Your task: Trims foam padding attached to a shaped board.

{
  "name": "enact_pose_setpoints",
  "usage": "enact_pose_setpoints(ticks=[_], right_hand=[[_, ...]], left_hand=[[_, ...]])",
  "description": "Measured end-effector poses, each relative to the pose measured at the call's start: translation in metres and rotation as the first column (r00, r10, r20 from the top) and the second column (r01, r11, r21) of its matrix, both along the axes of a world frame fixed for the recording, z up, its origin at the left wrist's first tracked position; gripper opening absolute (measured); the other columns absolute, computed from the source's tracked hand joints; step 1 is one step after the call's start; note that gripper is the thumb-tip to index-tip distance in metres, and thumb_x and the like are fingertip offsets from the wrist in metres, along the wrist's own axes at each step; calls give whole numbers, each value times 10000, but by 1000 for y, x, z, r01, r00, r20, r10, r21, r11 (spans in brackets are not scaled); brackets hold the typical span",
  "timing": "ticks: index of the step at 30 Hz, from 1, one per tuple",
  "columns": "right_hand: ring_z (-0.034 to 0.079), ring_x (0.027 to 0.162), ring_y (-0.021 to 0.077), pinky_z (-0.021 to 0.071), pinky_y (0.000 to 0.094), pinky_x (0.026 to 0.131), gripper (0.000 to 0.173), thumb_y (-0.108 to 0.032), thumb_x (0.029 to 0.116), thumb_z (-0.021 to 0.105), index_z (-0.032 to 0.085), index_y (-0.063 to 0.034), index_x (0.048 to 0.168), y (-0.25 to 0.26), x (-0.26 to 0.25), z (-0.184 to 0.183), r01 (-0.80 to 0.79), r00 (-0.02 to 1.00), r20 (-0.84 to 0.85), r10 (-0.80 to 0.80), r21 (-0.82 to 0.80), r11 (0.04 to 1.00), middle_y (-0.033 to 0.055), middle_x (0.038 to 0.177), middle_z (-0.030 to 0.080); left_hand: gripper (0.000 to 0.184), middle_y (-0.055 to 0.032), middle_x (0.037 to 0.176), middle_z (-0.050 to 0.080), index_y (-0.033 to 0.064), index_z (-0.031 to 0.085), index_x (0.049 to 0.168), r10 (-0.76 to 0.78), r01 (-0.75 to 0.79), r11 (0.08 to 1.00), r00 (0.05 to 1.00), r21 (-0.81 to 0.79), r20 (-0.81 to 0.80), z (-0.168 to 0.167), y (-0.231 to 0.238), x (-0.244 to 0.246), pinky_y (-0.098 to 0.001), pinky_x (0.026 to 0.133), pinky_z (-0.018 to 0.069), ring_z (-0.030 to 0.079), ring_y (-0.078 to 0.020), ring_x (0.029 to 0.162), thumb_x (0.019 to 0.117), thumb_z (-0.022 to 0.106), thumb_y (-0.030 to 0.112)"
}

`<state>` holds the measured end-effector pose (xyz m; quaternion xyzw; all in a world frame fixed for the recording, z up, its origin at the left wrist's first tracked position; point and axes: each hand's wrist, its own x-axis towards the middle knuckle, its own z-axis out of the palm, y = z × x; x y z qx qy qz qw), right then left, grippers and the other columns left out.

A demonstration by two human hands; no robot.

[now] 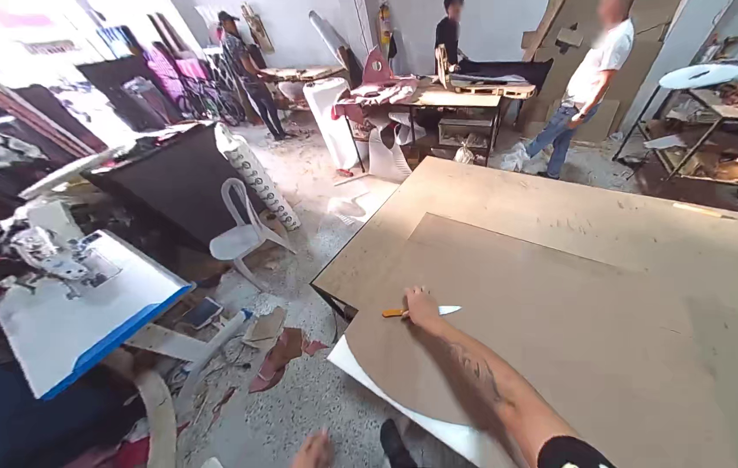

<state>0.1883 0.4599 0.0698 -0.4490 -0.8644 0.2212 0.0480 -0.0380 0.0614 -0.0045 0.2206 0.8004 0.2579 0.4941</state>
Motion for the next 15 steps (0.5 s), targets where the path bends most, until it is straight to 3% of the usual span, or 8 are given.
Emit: enact_pose_setpoints(ticks=[2,4,6,9,10,12,13,15], right_hand=[[513,1317,446,425,653,1067,720,-402,795,859,604,-69,1380,10,-22,-20,-35,993,115,36,-13,999,246,1372,583],[538,1291,435,425,642,1076,636,-375,823,846,631,-59,1330,7,-36,-32,-79,978,191,84,-34,996,241,1346,598],[614,1198,416,507,613,994,485,-300,896,785,641,-53,1288,7,-46,-37,-117,959,249,133,-79,990,225,1295,631],[632,1155,450,542,611,932,381,-126,986,613,574,26,1334,5,-59,-20,-136,924,335,184,-159,978,274,1308,601],[627,1181,444,540,600,953,386,-137,1020,540,549,36,1365,1,-64,-5,-128,918,356,176,-155,980,277,1327,597],[640,1184,400,544,580,966,433,-185,1032,523,538,-17,1430,-12,-72,36,-110,938,318,140,-111,988,242,1328,626],[671,1107,375,565,578,913,427,-168,1026,548,546,-53,1437,-24,-73,59,-107,959,255,122,-70,992,219,1259,658],[704,858,247,599,474,724,314,-214,1044,541,560,-43,1307,-28,-81,99,-50,999,-8,52,131,990,135,1019,693]], left_hand=[[766,-183,1475,549,165,296,1588,344,-387,909,906,156,247,-9,68,-23,-644,900,547,617,-402,1240,1023,391,674],[794,-160,1576,446,255,217,1622,416,-555,809,773,192,479,-28,115,-29,-692,926,522,555,-427,1322,998,426,701],[784,-187,1559,443,254,243,1619,423,-635,749,677,188,602,-36,151,-22,-697,937,514,542,-440,1316,994,543,620],[734,-233,1266,656,105,429,1506,493,-664,721,693,199,525,-28,183,-19,-559,816,593,689,-367,1042,946,711,487],[705,-225,1244,668,75,470,1474,500,-659,724,706,205,502,-29,186,-26,-541,827,596,691,-345,1036,937,737,445],[713,-177,1340,633,90,467,1491,466,-603,762,764,238,447,-39,182,-38,-508,907,596,666,-291,1146,914,772,378],[734,-157,1381,616,108,492,1486,457,-571,789,791,225,407,-46,174,-43,-506,945,586,645,-280,1197,879,805,378],[725,-164,1342,632,108,572,1411,460,-546,816,812,191,359,-58,174,-64,-539,928,576,650,-301,1166,818,855,415]])
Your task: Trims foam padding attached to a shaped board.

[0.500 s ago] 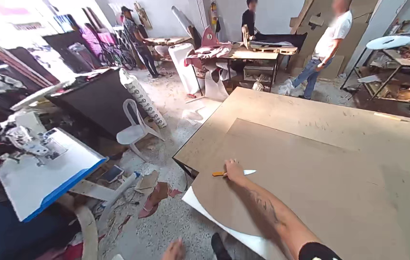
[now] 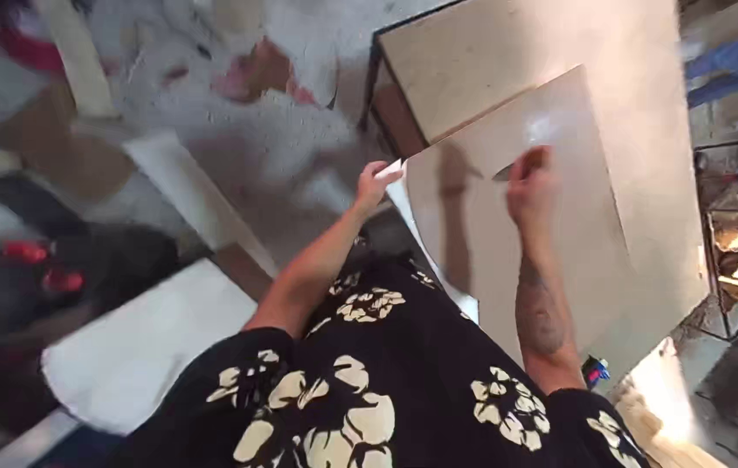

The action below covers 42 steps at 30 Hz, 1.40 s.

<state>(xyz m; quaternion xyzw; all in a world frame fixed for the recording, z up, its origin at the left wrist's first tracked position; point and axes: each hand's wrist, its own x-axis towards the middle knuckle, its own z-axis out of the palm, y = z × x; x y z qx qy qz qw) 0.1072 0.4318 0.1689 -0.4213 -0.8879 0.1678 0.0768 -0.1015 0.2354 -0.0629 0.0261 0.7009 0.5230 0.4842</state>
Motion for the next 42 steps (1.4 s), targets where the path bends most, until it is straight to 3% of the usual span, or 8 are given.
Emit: enact_pose_setpoints(ticks=[3,6,13,17,30,34,37,42], right_hand=[[722,839,213,647,400,692,301,-132,1015,640,499,15,1238,-4,-18,21,-28,756,-655,25,6,1000,122,1089,699],[728,800,246,645,406,630,195,-126,1006,645,575,-32,1162,-31,-44,-6,-150,625,-780,-39,-168,974,126,1090,717],[736,842,175,654,380,692,156,-57,934,710,715,-17,1085,-73,-59,-81,-325,859,-490,146,-302,896,100,1045,747],[725,850,103,639,291,720,135,-91,902,753,753,-37,1025,-78,-57,-67,-349,918,-288,273,-260,900,59,990,751],[683,761,119,595,290,654,101,-148,904,719,740,-56,940,-101,-37,-93,-436,900,-107,423,-256,863,61,889,704],[684,735,85,598,261,636,93,-141,901,714,749,-55,911,-98,-38,-55,-457,889,-112,444,-262,850,37,845,716],[687,747,99,598,287,652,102,-165,904,731,743,-68,933,-102,-17,-91,-471,879,-77,471,-298,830,43,878,717],[682,748,81,594,249,652,109,-152,911,710,759,-56,927,-113,-1,-63,-500,864,-87,496,-269,824,38,852,718]], left_hand=[[675,-185,1242,675,68,599,1360,14,-14,1000,1000,14,28,-9,-4,-13,-525,867,610,699,-303,1055,845,832,437],[673,-174,1227,679,52,577,1371,72,-77,995,995,65,70,-15,-28,-7,-497,873,621,704,-279,1053,857,829,407],[666,-110,1224,694,78,519,1418,11,-12,996,1000,85,14,17,-57,-7,-418,938,590,700,-199,1066,874,828,307],[650,-117,1225,689,69,543,1392,36,-43,995,997,91,73,6,-50,-12,-464,794,665,736,-238,996,865,837,311],[604,-102,1153,720,50,588,1343,156,-161,984,986,83,64,1,-67,0,-415,780,665,747,-207,944,857,848,297],[591,-105,1151,720,49,600,1333,183,-187,978,982,92,57,3,-69,-5,-421,762,675,752,-213,933,852,855,281],[566,-96,1117,733,53,618,1308,198,-201,974,979,105,45,3,-73,2,-400,710,674,757,-206,884,852,853,290],[555,-97,1108,736,60,627,1293,237,-239,968,971,78,41,1,-91,3,-419,694,675,760,-224,872,846,857,296]])
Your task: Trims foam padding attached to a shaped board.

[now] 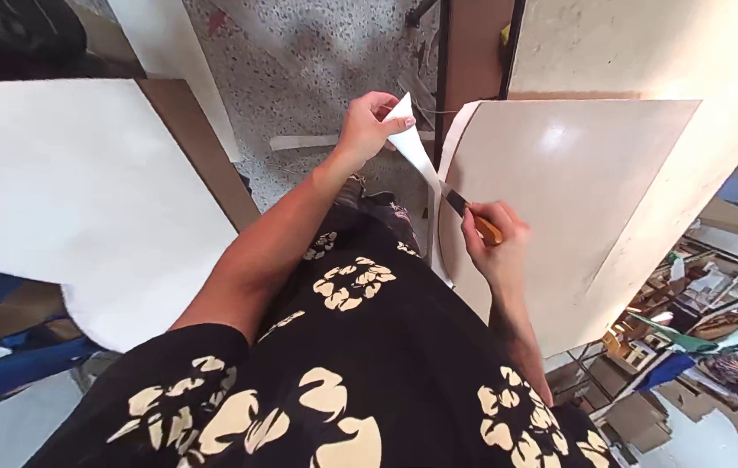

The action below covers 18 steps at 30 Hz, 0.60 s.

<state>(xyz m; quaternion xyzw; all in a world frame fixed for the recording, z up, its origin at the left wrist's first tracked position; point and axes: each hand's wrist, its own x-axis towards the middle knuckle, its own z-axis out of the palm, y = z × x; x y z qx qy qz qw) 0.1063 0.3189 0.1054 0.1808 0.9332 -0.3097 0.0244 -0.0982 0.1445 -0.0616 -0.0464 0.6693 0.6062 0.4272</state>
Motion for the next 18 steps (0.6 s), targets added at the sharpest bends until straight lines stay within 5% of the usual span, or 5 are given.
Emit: enact_pose_setpoints(ticks=[3,7,10,14,18], right_hand=[[667,723,98,584,269,630,95,-151,899,715,738,-59,905,-7,15,-23,-2,1000,-20,2,21,1000,44,840,693],[661,714,87,575,262,617,109,-151,908,699,754,-58,918,-10,27,4,-54,999,7,54,12,998,37,824,696],[647,702,125,567,302,602,106,-159,911,701,722,-55,917,-10,44,-24,-148,989,26,148,19,989,54,835,662],[663,727,100,577,280,619,113,-167,915,706,742,-60,926,-10,63,5,-183,983,-6,183,21,983,39,848,693],[670,745,119,581,296,643,98,-148,911,709,729,-55,933,-7,86,-22,-222,975,-15,222,-1,975,52,867,688]], left_hand=[[553,-103,1092,734,53,619,1295,25,-24,1000,1000,18,-12,4,-5,5,-425,690,675,760,-236,861,850,852,286],[585,-108,1118,727,55,590,1329,90,-91,996,996,-20,-28,8,-31,17,-439,716,675,758,-245,897,856,846,284],[612,-108,1133,725,57,581,1343,153,-155,987,987,-38,-43,8,-46,32,-449,732,677,759,-255,915,853,849,306],[597,-111,1114,725,51,579,1327,239,-243,968,969,-63,-63,10,-77,49,-449,714,682,762,-262,894,852,851,290],[580,-97,1105,725,51,603,1301,294,-301,951,951,-72,-94,5,-95,60,-421,720,680,759,-239,911,845,856,307]])
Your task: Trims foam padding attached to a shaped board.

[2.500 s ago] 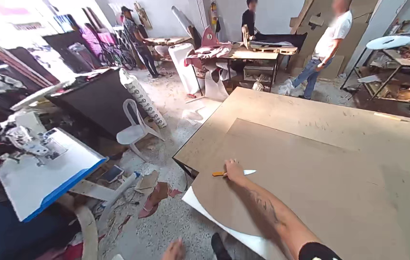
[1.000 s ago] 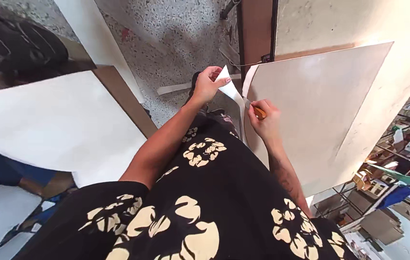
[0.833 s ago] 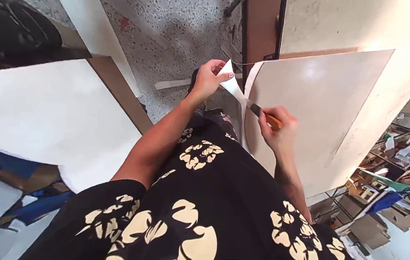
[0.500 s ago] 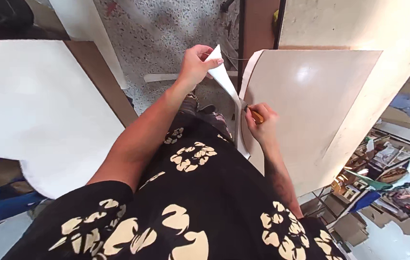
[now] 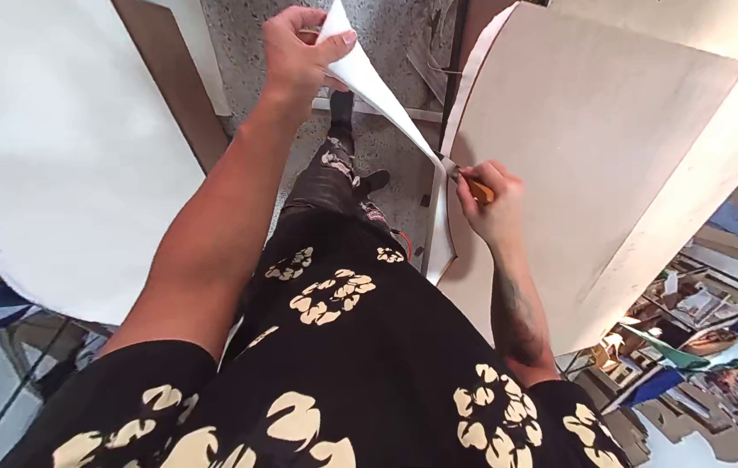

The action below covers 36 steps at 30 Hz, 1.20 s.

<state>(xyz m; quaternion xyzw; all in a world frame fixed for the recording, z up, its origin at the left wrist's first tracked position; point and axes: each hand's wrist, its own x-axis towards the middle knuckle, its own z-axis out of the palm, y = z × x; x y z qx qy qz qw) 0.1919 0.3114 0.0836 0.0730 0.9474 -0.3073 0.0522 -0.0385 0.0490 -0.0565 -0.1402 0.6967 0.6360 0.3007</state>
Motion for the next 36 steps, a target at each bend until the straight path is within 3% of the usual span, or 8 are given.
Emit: enact_pose_setpoints(ticks=[3,7,18,22,25,29,33,36], right_hand=[[677,758,103,588,292,650,116,-172,917,715,740,-61,942,-3,16,37,-5,999,34,5,11,1000,42,881,706],[661,745,137,580,321,645,106,-158,913,700,730,-63,950,-7,26,5,-63,994,88,60,22,998,57,874,672],[658,736,144,571,314,631,122,-164,912,705,742,-57,958,-3,88,36,-142,989,30,142,22,990,62,861,676],[661,753,180,583,360,654,117,-148,917,700,727,-48,973,1,116,6,-213,974,69,214,-13,977,80,888,664],[665,745,146,579,319,647,124,-159,924,690,744,-60,976,2,126,47,-218,974,64,216,16,976,63,875,684],[660,737,163,580,354,651,104,-166,922,681,720,-71,939,5,145,7,-241,966,95,241,-15,970,61,864,664],[672,759,136,583,329,676,131,-190,941,680,742,-75,946,12,153,47,-243,965,94,244,-23,970,52,869,697],[669,768,164,589,368,686,87,-146,913,678,718,-74,942,10,164,18,-275,952,130,277,-37,961,58,887,679]], left_hand=[[520,-95,1117,726,45,631,1259,17,-16,1000,1000,-22,26,3,-22,12,-426,730,679,757,-240,925,850,853,278],[606,-94,1158,703,58,581,1331,-12,13,1000,1000,-21,20,0,-36,12,-430,741,679,752,-241,945,858,843,331],[503,-61,1143,722,82,636,1252,92,-98,990,994,-103,-61,16,-95,54,-407,738,675,755,-215,939,862,838,328],[493,-100,1181,683,61,606,1242,145,-151,983,987,-100,-68,16,-113,75,-469,771,663,728,-272,1006,871,830,294],[542,-78,1183,707,84,633,1263,152,-163,978,984,-130,-88,22,-125,79,-438,773,669,746,-239,981,849,846,362],[622,-74,1189,700,85,579,1329,170,-181,974,982,-139,-87,26,-131,93,-420,755,673,751,-226,955,852,841,386],[541,-74,1180,702,78,602,1296,156,-171,976,981,-132,-111,34,-149,92,-422,763,663,743,-227,965,878,819,346],[481,-84,1190,694,89,609,1251,172,-186,977,976,-103,-136,39,-151,93,-463,748,663,736,-265,990,868,831,279]])
